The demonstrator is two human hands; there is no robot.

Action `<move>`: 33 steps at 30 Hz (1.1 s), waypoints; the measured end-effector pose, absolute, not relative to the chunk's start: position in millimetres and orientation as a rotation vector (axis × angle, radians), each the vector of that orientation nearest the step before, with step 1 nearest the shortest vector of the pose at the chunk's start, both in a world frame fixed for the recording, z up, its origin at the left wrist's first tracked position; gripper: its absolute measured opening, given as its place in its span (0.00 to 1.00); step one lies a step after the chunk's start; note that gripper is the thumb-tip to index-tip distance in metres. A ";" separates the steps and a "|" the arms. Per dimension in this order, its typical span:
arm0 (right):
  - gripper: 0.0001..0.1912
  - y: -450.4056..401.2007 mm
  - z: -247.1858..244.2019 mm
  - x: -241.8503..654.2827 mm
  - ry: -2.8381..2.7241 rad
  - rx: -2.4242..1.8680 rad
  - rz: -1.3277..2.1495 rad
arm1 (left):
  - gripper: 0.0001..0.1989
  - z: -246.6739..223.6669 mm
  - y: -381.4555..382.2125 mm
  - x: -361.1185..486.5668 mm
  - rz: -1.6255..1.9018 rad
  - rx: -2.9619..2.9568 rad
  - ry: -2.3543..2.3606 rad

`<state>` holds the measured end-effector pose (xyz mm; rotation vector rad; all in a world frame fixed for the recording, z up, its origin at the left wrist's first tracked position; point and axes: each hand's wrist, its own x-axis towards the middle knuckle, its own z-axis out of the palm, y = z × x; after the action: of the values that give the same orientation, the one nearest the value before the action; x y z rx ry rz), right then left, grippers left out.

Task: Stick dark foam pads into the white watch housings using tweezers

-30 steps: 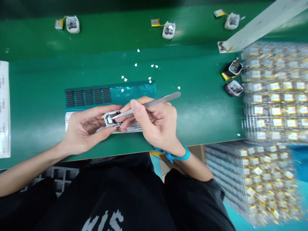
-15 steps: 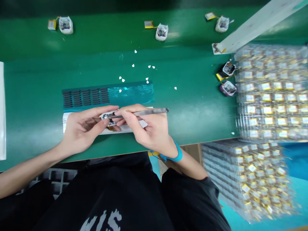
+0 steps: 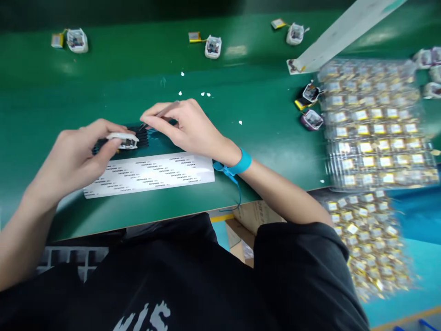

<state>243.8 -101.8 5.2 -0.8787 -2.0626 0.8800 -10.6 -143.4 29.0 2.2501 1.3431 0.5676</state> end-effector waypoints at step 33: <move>0.10 -100.3 -0.1 259.5 -2.046 -0.854 0.184 | 0.10 25.2 -150.6 3.2 0.534 2.503 1.096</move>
<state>259.5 -100.3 -0.1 -0.8536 -2.0456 0.1839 3.2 -150.6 25.2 2.5029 1.0965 0.5342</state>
